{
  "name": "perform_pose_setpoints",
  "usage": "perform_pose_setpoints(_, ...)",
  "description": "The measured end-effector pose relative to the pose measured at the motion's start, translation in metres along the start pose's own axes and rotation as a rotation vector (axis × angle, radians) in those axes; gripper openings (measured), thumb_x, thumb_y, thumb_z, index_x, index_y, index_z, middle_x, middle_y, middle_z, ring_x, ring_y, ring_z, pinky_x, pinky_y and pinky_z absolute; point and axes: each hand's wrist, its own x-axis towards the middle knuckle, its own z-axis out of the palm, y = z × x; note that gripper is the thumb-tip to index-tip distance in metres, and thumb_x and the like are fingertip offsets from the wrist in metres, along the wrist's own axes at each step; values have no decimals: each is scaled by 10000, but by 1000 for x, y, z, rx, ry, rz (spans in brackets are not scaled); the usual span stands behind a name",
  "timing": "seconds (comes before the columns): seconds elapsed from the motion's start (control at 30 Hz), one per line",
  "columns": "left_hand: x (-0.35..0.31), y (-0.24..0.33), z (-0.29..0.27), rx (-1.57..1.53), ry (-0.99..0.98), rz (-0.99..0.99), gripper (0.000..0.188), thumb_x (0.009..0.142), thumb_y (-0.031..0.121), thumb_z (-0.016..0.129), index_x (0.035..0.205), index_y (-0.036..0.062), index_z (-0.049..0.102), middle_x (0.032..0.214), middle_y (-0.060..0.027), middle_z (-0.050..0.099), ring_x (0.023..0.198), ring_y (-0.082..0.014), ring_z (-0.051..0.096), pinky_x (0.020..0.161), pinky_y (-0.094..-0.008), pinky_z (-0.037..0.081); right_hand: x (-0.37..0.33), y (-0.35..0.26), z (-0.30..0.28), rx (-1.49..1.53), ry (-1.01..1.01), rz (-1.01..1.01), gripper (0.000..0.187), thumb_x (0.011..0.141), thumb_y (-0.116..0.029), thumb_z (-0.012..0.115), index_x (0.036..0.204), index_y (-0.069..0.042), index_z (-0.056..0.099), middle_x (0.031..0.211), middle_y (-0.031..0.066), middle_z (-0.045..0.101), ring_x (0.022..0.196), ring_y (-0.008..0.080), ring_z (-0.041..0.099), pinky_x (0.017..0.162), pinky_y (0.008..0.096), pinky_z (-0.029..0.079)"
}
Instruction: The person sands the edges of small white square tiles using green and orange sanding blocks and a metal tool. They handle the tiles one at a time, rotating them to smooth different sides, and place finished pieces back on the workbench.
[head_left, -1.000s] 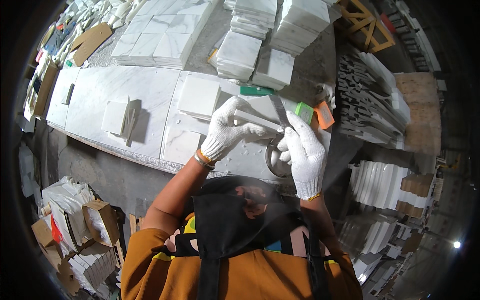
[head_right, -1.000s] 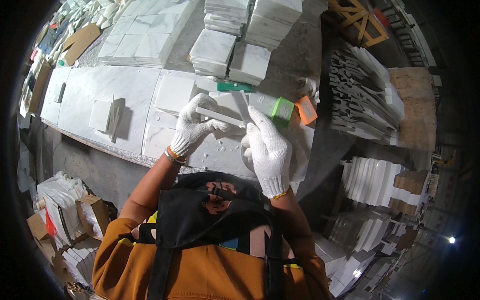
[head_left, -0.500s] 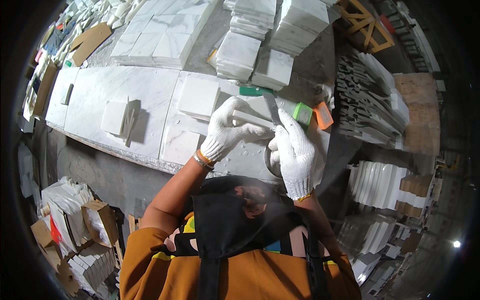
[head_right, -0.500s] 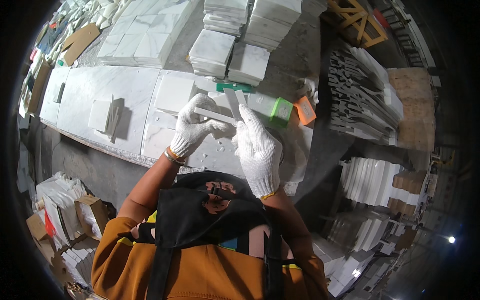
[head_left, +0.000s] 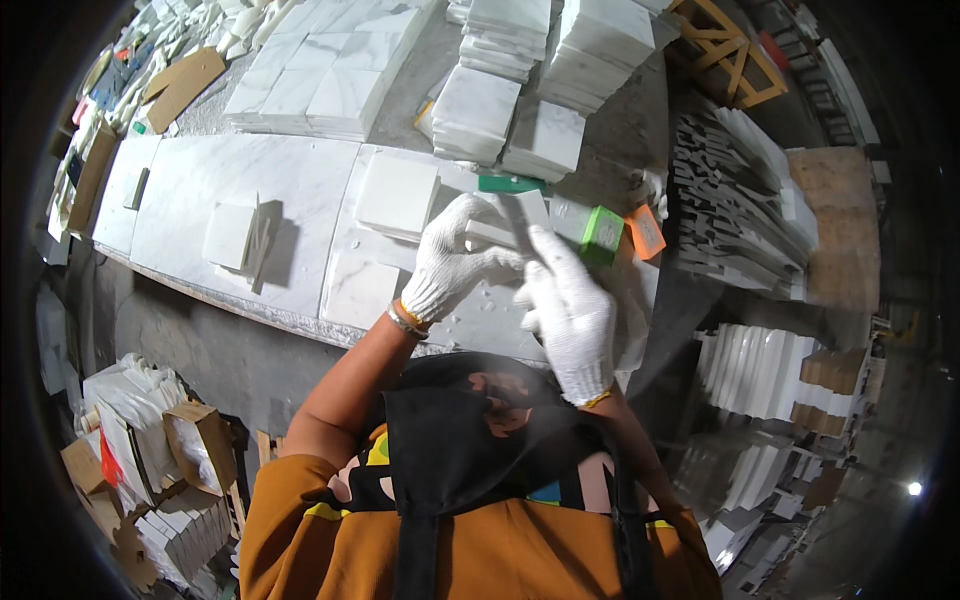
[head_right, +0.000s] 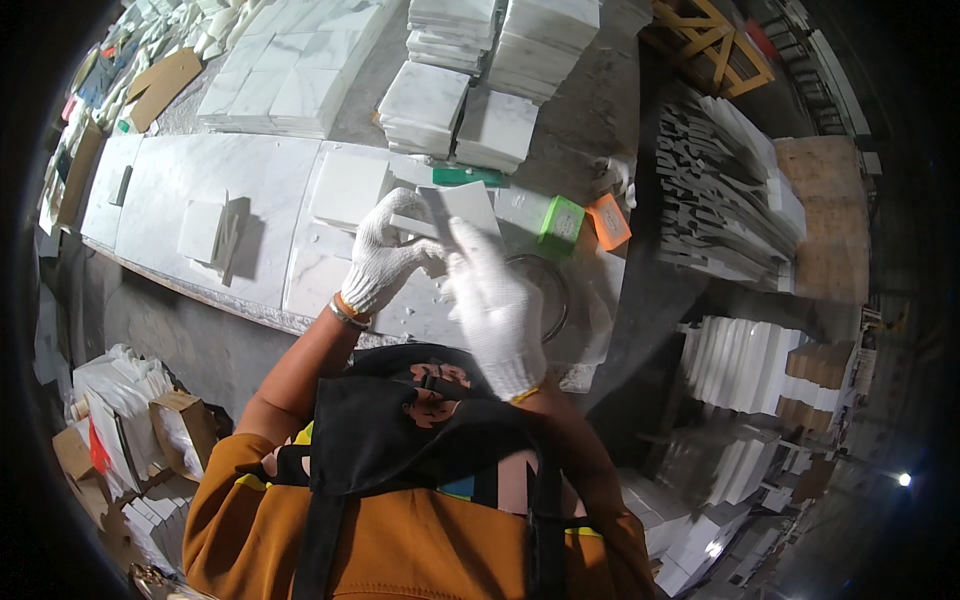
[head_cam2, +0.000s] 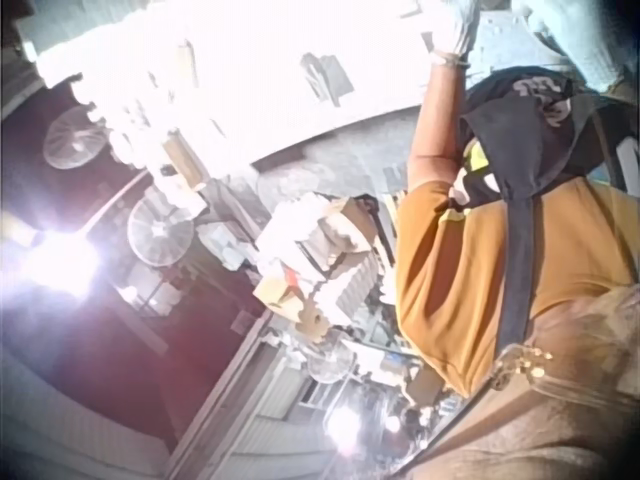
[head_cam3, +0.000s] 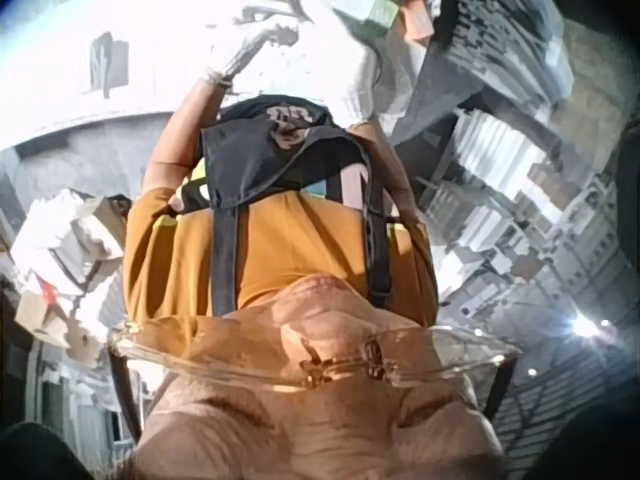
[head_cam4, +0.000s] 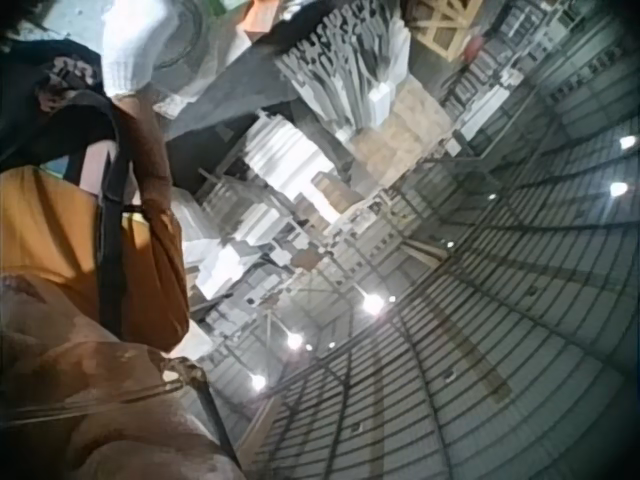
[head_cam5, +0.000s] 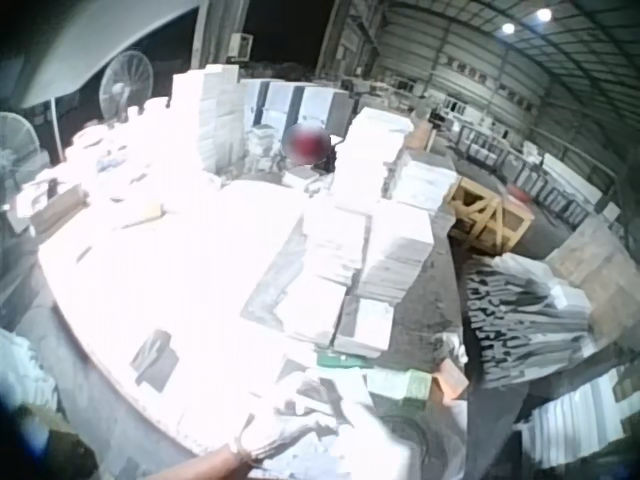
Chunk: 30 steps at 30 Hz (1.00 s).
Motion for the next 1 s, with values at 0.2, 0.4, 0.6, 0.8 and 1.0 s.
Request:
perform_pose_setpoints(0.2,7,1,-3,35,-48,66,257,830,113,768,1019,16,623,918,-45,644,845,-95,615,728,-254,516,-13,-3,1,163,-140,-64,395,983,-71,562,1371,-5,547,901,59,690,739,59,601,665,199,505)
perform_pose_setpoints(0.4,16,4,-16,-81,-138,-60,397,835,264,805,1088,24,616,946,-8,647,853,-80,598,744,-242,505,-32,25,-56,270,45,133,469,995,-111,538,1440,7,449,897,99,703,702,99,622,677,233,511)
perform_pose_setpoints(0.6,36,18,-18,41,-208,-130,471,844,334,789,1157,27,618,931,-35,659,868,-97,613,787,-250,502,-50,64,-98,260,201,218,448,984,-132,545,1405,9,487,875,105,695,671,110,616,608,232,490)
perform_pose_setpoints(0.8,55,22,-8,452,-341,32,520,851,281,762,1282,44,594,1029,-89,612,876,-168,593,798,-323,494,-64,89,-104,278,222,336,412,985,-132,551,1371,5,508,834,88,660,657,103,582,601,224,471)
perform_pose_setpoints(1.0,55,8,3,426,-333,-86,423,872,139,703,1280,73,611,953,-64,643,841,-163,599,770,-320,503,-77,107,-114,87,203,473,381,965,-116,568,1336,-34,576,792,44,647,621,65,549,575,200,442)
